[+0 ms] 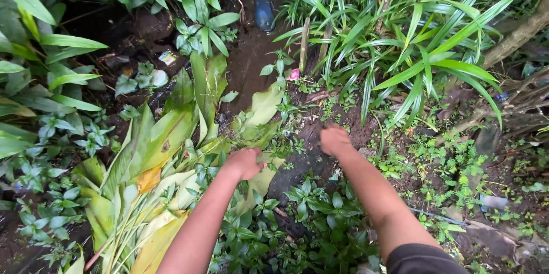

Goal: The person repeatedly pulls small weeds and grass from the ground by hand in a garden area. They gather the removed plants into a growing pile on the ground. The task continues throughout the clip with no tools used.

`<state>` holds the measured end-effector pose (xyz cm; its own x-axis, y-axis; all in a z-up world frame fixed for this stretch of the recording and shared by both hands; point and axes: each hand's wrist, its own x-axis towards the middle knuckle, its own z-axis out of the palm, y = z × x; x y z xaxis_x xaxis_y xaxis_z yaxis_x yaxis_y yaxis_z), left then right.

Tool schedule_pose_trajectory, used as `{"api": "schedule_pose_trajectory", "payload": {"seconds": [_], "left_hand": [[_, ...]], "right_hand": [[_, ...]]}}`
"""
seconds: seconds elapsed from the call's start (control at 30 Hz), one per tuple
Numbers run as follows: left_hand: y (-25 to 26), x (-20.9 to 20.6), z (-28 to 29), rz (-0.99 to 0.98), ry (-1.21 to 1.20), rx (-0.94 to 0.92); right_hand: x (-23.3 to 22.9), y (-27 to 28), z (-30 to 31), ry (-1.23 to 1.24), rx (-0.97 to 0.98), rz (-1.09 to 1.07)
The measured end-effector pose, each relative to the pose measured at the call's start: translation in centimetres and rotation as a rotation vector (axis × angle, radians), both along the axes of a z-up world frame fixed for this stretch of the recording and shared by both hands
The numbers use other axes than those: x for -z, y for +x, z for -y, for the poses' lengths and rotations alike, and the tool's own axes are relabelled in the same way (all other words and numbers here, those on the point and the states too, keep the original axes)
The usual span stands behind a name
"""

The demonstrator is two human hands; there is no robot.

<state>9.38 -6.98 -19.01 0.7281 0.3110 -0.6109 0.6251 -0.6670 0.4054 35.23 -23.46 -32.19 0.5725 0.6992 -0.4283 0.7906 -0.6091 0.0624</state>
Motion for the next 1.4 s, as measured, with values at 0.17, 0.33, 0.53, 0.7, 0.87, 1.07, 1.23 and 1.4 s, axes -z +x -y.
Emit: {"api": "schedule_pose_trajectory", "payload": {"seconds": [0.17, 0.33, 0.53, 0.7, 0.87, 1.07, 1.23, 1.4], "left_hand": [[-0.2, 1.1, 0.0, -0.003, 0.030, 0.027], [-0.5, 2.4, 0.4, 0.011, 0.073, 0.069], [-0.3, 1.9, 0.4, 0.041, 0.064, 0.059], [-0.4, 1.6, 0.5, 0.026, 0.060, 0.063], [-0.4, 0.0, 0.7, 0.001, 0.012, 0.019], [0.1, 1.0, 0.4, 0.013, -0.011, -0.041], [-0.4, 0.5, -0.2, 0.011, -0.021, -0.012], [0.0, 2.4, -1.1, 0.026, 0.004, -0.023]], "right_hand": [[6.9, 3.0, 5.7, -0.012, 0.028, -0.007], [6.3, 1.7, 6.5, 0.046, -0.016, 0.015], [6.4, 0.8, 4.0, 0.097, -0.050, 0.121], [7.2, -0.5, 2.7, 0.212, -0.050, 0.204], [7.6, 0.0, 2.5, 0.186, -0.043, 0.137], [7.7, 0.0, 2.3, 0.171, -0.036, 0.167], [6.6, -0.1, 1.7, 0.112, -0.059, 0.166], [8.3, 0.5, 1.2, 0.081, 0.180, 0.057]]}}
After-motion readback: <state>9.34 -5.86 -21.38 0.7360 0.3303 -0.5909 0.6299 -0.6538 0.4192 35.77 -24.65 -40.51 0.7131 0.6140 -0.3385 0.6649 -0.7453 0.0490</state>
